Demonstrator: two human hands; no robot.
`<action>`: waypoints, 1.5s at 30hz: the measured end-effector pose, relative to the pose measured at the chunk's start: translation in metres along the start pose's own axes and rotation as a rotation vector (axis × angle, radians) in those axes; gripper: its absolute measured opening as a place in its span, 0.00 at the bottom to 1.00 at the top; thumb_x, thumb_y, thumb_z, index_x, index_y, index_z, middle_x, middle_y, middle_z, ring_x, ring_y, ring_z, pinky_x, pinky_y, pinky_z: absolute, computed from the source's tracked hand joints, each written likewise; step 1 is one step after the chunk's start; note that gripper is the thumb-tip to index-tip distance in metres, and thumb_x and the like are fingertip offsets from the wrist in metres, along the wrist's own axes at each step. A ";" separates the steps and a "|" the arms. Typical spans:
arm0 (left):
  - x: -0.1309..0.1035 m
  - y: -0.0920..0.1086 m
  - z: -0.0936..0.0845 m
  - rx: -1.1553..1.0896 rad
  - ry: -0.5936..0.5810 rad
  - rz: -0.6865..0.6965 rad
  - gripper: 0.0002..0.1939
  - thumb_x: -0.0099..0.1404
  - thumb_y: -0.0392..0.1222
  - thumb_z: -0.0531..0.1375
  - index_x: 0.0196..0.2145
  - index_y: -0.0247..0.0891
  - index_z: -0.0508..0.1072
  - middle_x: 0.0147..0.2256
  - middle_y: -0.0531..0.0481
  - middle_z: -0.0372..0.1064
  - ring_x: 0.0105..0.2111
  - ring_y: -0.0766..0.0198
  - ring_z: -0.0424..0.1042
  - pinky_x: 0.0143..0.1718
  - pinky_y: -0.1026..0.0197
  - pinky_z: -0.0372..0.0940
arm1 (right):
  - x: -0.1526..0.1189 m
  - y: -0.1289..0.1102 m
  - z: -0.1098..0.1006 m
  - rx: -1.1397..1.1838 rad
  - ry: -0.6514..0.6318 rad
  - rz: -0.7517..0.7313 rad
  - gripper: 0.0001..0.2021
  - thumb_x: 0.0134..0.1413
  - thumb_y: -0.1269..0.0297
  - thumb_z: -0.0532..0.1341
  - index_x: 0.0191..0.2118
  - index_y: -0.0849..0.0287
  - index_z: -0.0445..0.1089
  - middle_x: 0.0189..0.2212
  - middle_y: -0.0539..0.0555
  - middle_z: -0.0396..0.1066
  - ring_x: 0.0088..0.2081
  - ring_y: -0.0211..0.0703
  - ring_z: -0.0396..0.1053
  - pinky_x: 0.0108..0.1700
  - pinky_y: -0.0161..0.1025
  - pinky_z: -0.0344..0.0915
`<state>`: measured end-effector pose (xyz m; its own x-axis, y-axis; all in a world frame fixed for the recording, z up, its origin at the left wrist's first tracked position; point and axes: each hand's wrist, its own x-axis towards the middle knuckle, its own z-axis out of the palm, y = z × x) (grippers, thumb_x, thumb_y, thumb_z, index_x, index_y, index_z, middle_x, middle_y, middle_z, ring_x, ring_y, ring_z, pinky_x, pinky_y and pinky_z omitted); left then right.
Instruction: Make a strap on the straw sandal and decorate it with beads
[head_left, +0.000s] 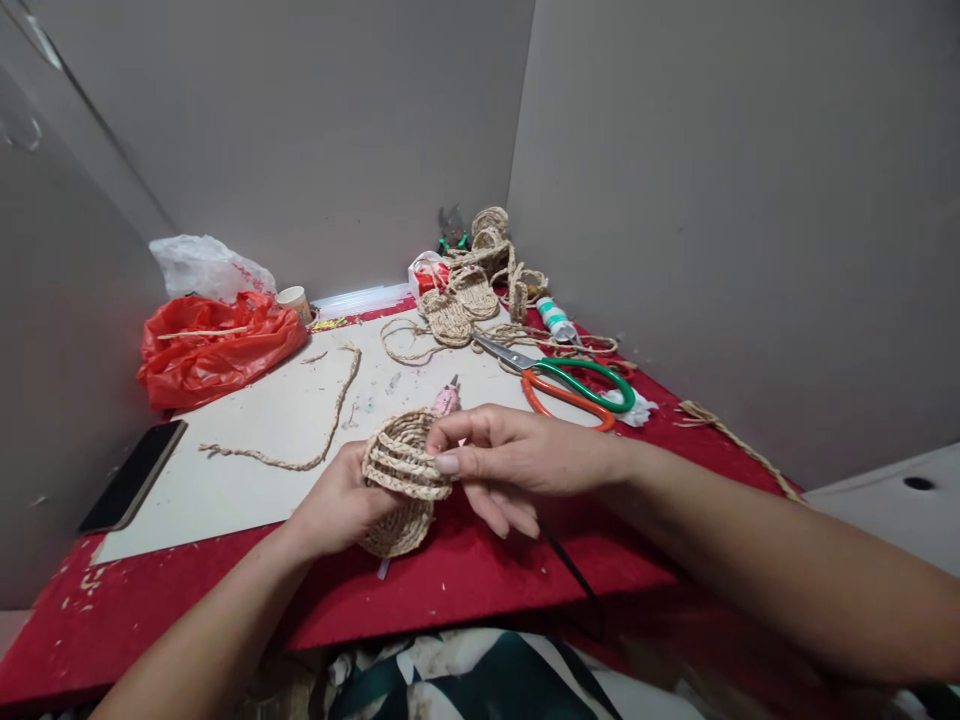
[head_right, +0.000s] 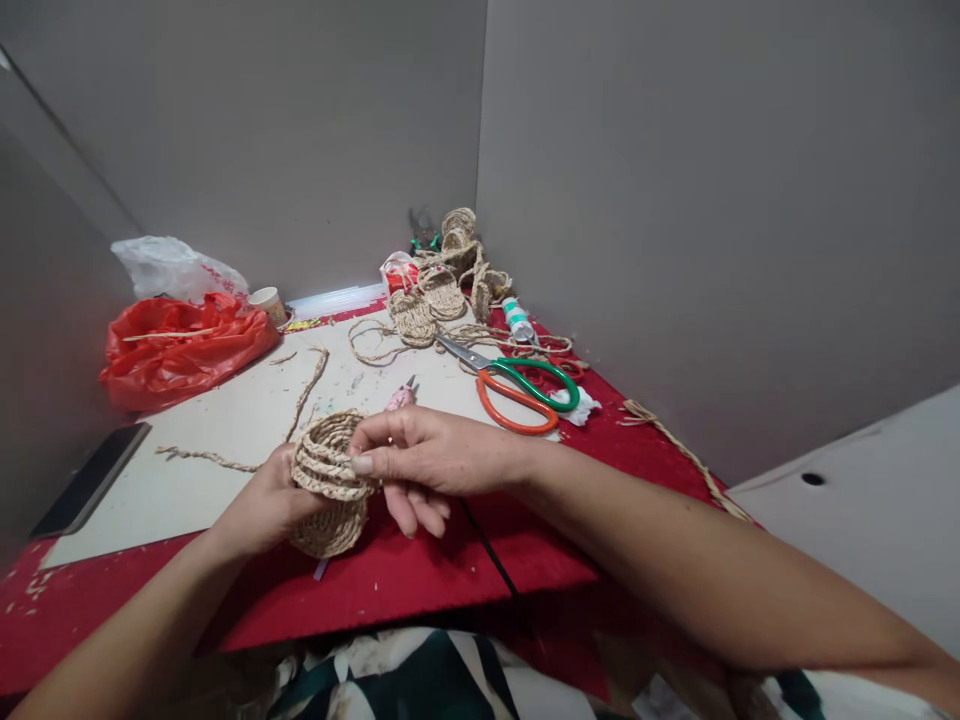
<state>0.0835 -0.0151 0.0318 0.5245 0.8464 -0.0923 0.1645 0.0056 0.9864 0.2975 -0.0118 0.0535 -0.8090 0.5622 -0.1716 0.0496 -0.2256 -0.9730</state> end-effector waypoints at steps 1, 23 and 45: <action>0.000 0.000 0.000 -0.001 -0.004 0.002 0.09 0.54 0.37 0.66 0.35 0.34 0.77 0.30 0.51 0.74 0.29 0.65 0.69 0.35 0.64 0.64 | 0.000 0.000 0.001 0.007 0.004 -0.002 0.16 0.58 0.49 0.58 0.37 0.57 0.57 0.15 0.43 0.70 0.11 0.28 0.62 0.14 0.23 0.55; -0.019 0.012 -0.016 0.875 0.156 0.558 0.22 0.62 0.33 0.60 0.53 0.38 0.62 0.36 0.52 0.68 0.25 0.72 0.64 0.29 0.67 0.64 | 0.015 0.013 0.000 0.007 0.122 0.039 0.08 0.66 0.60 0.50 0.36 0.58 0.56 0.16 0.45 0.71 0.13 0.29 0.65 0.14 0.22 0.58; -0.007 -0.019 -0.023 1.534 0.400 1.063 0.27 0.60 0.26 0.60 0.57 0.29 0.64 0.46 0.37 0.76 0.36 0.58 0.77 0.34 0.59 0.71 | 0.008 0.001 0.005 -0.049 0.246 -0.065 0.09 0.62 0.61 0.55 0.39 0.62 0.64 0.15 0.45 0.69 0.13 0.30 0.64 0.15 0.23 0.57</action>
<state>0.0575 -0.0094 0.0167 0.7333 0.2397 0.6362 0.5604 -0.7429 -0.3660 0.2884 -0.0112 0.0515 -0.6445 0.7525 -0.1351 0.0355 -0.1470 -0.9885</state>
